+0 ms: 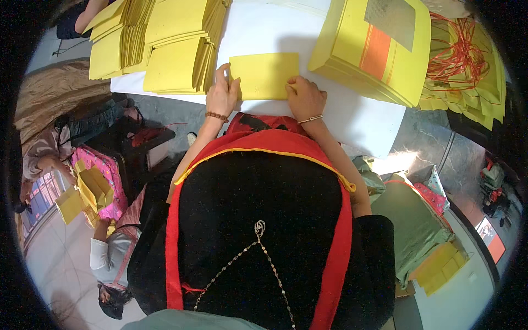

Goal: Stack and organize yellow paper sheets (joss paper) on a table.

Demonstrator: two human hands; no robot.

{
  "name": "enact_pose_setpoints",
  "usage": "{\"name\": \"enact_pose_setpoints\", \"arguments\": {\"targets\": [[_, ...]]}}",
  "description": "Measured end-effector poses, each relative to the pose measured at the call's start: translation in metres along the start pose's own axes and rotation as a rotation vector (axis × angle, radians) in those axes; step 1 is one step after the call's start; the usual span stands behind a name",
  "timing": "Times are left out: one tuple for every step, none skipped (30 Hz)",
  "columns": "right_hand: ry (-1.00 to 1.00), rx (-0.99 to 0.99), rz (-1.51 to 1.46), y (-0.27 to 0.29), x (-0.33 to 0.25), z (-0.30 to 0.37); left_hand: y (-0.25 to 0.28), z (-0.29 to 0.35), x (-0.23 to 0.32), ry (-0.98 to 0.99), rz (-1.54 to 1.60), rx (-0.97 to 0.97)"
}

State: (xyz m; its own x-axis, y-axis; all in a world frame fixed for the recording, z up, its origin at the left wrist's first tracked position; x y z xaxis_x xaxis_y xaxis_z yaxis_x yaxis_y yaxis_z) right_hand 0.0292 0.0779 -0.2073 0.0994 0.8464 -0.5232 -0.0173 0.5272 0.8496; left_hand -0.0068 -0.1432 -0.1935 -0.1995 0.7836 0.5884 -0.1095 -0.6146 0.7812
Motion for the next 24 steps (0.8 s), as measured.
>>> {"name": "enact_pose_setpoints", "arguments": {"targets": [[0.009,0.007,0.0,-0.001,0.0,0.0,0.005,0.003,0.006,-0.068,0.015,0.046],[0.011,0.013,0.003,-0.001,0.0,0.0,0.01,0.009,0.018,-0.13,-0.062,0.075],[0.005,0.016,0.003,0.0,0.002,0.0,0.014,0.016,0.031,-0.192,-0.139,0.105],[0.007,0.024,0.018,0.002,0.002,0.0,0.016,0.022,0.043,-0.276,-0.175,0.155],[0.013,0.03,0.032,0.003,0.0,0.001,0.021,0.028,0.058,-0.322,-0.275,0.19],[0.009,0.029,0.031,0.002,0.002,0.001,0.022,0.034,0.073,-0.367,-0.375,0.223],[-0.002,0.023,-0.007,0.0,0.006,0.0,0.011,0.032,0.079,-0.416,-0.337,0.171],[-0.004,0.015,-0.046,-0.001,0.006,0.0,0.004,0.034,0.09,-0.532,-0.277,0.173],[0.002,0.009,-0.047,-0.001,0.003,0.0,-0.004,0.034,0.097,-0.645,-0.217,0.177],[-0.002,-0.01,-0.041,0.0,0.0,0.0,-0.02,0.03,0.096,-0.713,-0.18,0.135],[-0.013,-0.024,-0.035,0.0,0.001,-0.002,-0.027,0.025,0.094,-0.714,-0.179,0.136],[-0.013,-0.023,-0.033,0.0,0.001,-0.002,-0.037,0.022,0.091,-0.717,-0.227,0.129],[-0.005,-0.01,-0.044,-0.001,0.001,-0.001,-0.045,0.02,0.087,-0.719,-0.275,0.123],[-0.005,0.001,-0.055,0.0,0.002,0.001,-0.049,0.02,0.085,-0.716,-0.301,0.121],[-0.011,0.001,-0.054,0.0,0.003,0.001,-0.052,0.02,0.084,-0.719,-0.299,0.115],[-0.02,-0.033,-0.059,-0.002,0.004,0.0,-0.056,0.018,0.081,-0.704,-0.318,0.113],[-0.026,-0.067,-0.064,-0.004,0.004,0.0,-0.057,0.017,0.081,-0.687,-0.336,0.112],[-0.028,-0.068,-0.063,-0.005,0.007,0.001,-0.058,0.017,0.081,-0.687,-0.335,0.11],[0.009,-0.033,-0.102,-0.005,0.007,0.003,-0.059,0.017,0.08,-0.682,-0.347,0.106],[0.048,0.002,-0.143,0.0,0.001,0.004,-0.06,0.017,0.079,-0.674,-0.361,0.102],[0.05,-0.001,-0.143,0.002,-0.003,0.005,-0.06,0.017,0.078,-0.67,-0.362,0.102],[0.218,0.115,-0.013,0.017,-0.025,0.009,-0.062,0.016,0.075,-0.655,-0.364,0.084],[0.375,0.236,0.122,0.031,-0.048,0.015,-0.065,0.016,0.077,-0.651,-0.363,0.062],[0.369,0.239,0.125,0.029,-0.052,0.011,-0.064,0.015,0.078,-0.657,-0.36,0.058]]}}
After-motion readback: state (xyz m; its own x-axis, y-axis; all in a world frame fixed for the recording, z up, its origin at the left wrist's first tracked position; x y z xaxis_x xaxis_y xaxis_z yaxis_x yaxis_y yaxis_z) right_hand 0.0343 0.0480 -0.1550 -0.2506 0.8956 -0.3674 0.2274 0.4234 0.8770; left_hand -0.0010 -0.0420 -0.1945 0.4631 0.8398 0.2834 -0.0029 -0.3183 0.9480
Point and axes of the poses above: each hand's wrist, its own z-axis away from the middle knuckle, its own y-axis out of the back of the hand, x = y × z, the point moved 10 cm from there along -z, towards the middle knuckle, and after that the axes turned 7 degrees about y, right-handed, at the moved point
